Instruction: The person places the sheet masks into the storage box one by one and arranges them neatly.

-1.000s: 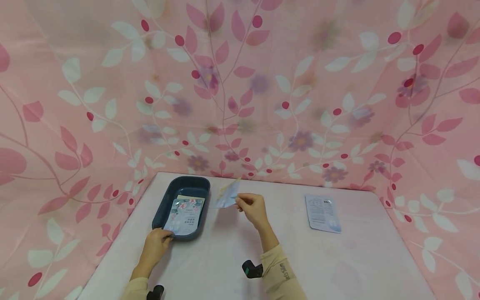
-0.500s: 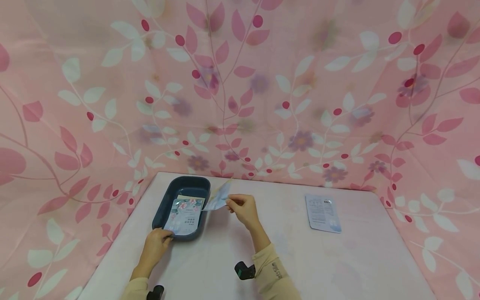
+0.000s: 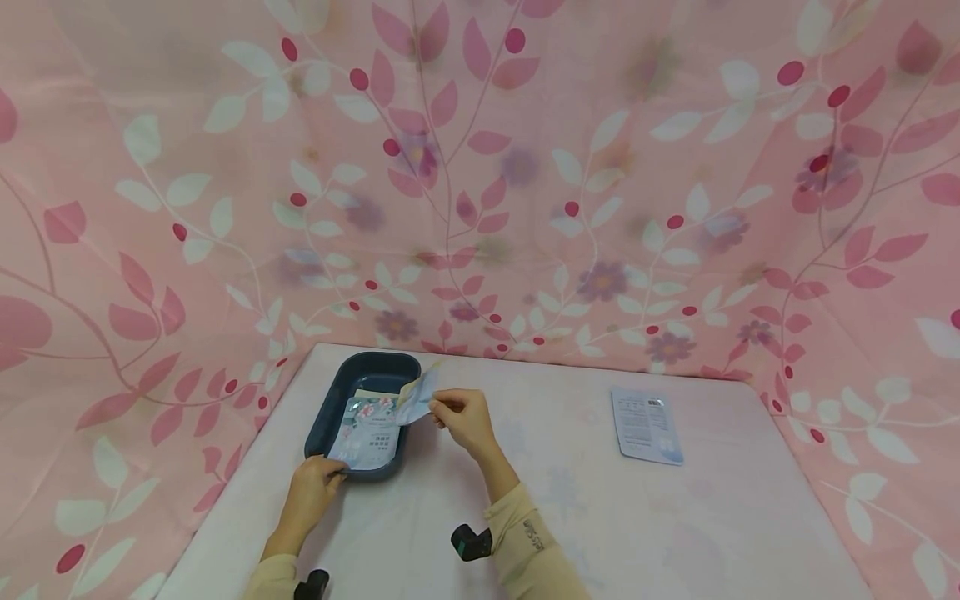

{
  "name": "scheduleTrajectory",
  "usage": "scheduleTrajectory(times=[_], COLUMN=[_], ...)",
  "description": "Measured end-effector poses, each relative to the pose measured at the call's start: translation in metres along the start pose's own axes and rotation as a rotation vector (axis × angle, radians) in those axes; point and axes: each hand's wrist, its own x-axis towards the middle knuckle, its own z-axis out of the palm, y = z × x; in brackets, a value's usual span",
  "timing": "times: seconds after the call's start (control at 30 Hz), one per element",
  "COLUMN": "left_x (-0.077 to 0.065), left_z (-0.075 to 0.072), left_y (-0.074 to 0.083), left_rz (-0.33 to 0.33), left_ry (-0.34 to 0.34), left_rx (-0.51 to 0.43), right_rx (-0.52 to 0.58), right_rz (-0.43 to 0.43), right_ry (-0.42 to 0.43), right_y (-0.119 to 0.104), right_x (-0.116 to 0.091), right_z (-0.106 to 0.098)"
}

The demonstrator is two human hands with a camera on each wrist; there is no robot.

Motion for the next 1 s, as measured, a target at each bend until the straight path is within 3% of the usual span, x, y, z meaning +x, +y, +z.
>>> scheduleTrajectory(times=[0.17,0.4,0.47,0.73,1.0], left_x=[0.000,0.000,0.000,0.000,0.000], left_z=[0.000,0.000,0.000,-0.001,-0.001], left_y=[0.002,0.001,0.001,0.001,0.001], left_rz=[0.015,0.037,0.045,0.044,0.046], left_ry=[0.009,0.035,0.040,0.041,0.039], left_rx=[0.007,0.007,0.008,0.011,0.015], right_rx=[0.007,-0.019,-0.017,-0.013,-0.130], right_rz=[-0.004,0.046,0.071,0.107,0.149], right_ry=[-0.018,-0.027,-0.023,0.019,0.139], right_y=[0.006,-0.016,-0.013,0.025,0.059], right_x=[0.001,-0.006,-0.006,-0.005,-0.010], right_z=[0.008,0.024,0.027,0.033,0.041])
